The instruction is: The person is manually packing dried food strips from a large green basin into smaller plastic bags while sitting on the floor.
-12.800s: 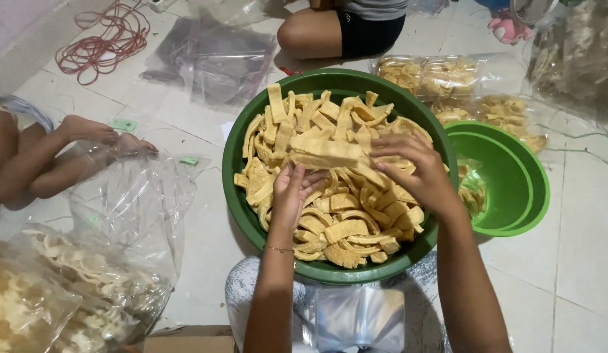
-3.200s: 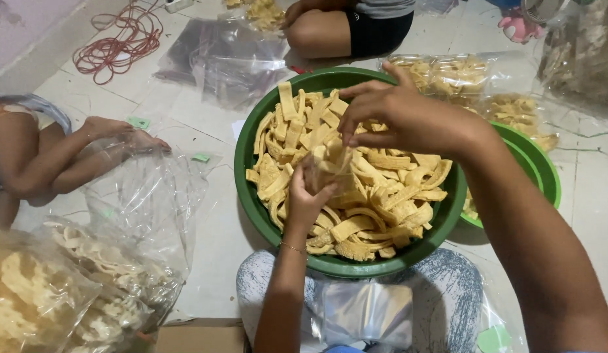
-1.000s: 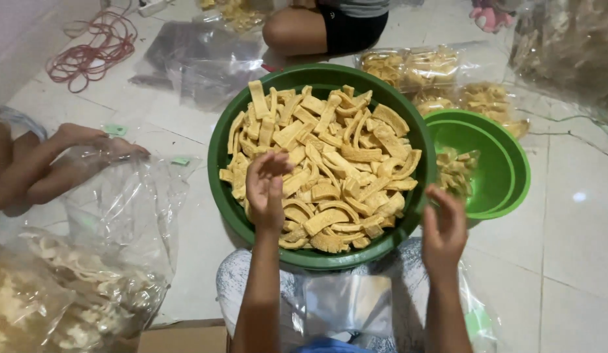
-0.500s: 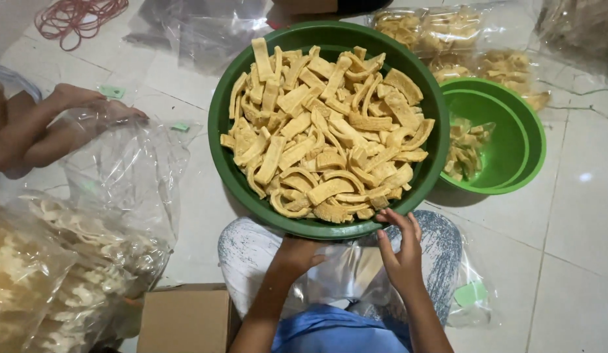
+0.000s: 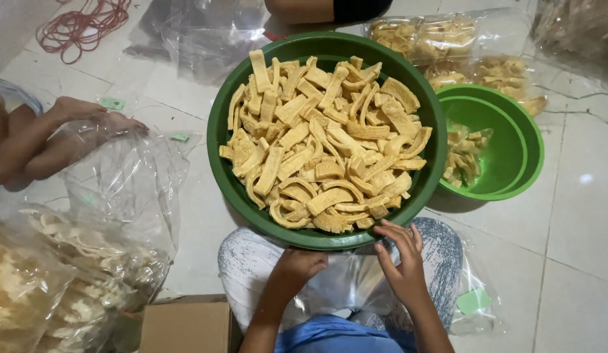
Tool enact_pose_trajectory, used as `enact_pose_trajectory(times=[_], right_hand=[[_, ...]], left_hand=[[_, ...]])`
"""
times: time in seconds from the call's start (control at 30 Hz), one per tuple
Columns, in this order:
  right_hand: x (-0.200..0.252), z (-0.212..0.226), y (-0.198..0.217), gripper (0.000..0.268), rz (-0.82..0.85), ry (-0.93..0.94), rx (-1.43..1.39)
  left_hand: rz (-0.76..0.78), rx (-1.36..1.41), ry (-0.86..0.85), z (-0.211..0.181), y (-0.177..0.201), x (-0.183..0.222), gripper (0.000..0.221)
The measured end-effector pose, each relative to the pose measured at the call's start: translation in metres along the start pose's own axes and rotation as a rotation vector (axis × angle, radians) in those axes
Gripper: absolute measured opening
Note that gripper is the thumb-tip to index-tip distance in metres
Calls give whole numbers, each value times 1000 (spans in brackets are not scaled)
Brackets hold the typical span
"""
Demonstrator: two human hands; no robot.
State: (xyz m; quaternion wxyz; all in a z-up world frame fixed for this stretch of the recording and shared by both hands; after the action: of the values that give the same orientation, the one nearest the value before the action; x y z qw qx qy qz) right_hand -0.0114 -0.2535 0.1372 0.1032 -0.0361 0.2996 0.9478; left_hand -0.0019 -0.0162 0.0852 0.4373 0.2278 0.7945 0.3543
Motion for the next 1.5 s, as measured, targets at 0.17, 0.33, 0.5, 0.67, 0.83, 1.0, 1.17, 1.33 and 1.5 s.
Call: enact_pose_trajectory(times=[0.17, 0.33, 0.5, 0.67, 0.83, 1.0, 1.17, 1.33, 1.5], right_hand=[[10, 32, -1, 48, 273, 60, 108], [6, 67, -1, 40, 331, 280, 67], [-7, 80, 15, 30, 228, 380, 71], [-22, 88, 38, 38, 56, 371, 147], [-23, 80, 17, 49, -58, 426, 25], [-29, 108, -13, 39, 255, 522, -159], [-106, 94, 6, 6, 146, 420, -100], [-225, 26, 26, 30, 61, 18, 155], [-254, 16, 22, 53, 130, -324, 369]], left_hand=[[304, 430, 385, -38, 85, -60, 24], [-40, 352, 276, -46, 116, -57, 12], [-44, 408, 441, -42, 113, -46, 19], [-223, 521, 646, -33, 103, -31, 60], [-434, 477, 548, -34, 112, -57, 28], [-656, 596, 261, -21, 82, -61, 38], [-534, 294, 485, 6, 105, -66, 24], [-895, 337, 783, 35, 132, -24, 13], [-1130, 298, 809, 29, 166, -12, 19]])
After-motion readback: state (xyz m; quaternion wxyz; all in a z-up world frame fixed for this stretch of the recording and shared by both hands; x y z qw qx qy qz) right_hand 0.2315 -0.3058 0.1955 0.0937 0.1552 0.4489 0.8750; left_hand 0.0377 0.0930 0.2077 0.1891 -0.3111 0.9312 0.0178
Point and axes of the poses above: each hand's wrist, its own x-axis away from the middle knuckle, its own y-axis out of the back of the hand, z = x × y, the point moved 4 cm from there along -x, towards the middle knuckle, and after that the axes turned 12 degrees about -y, right-handed, at the moved point
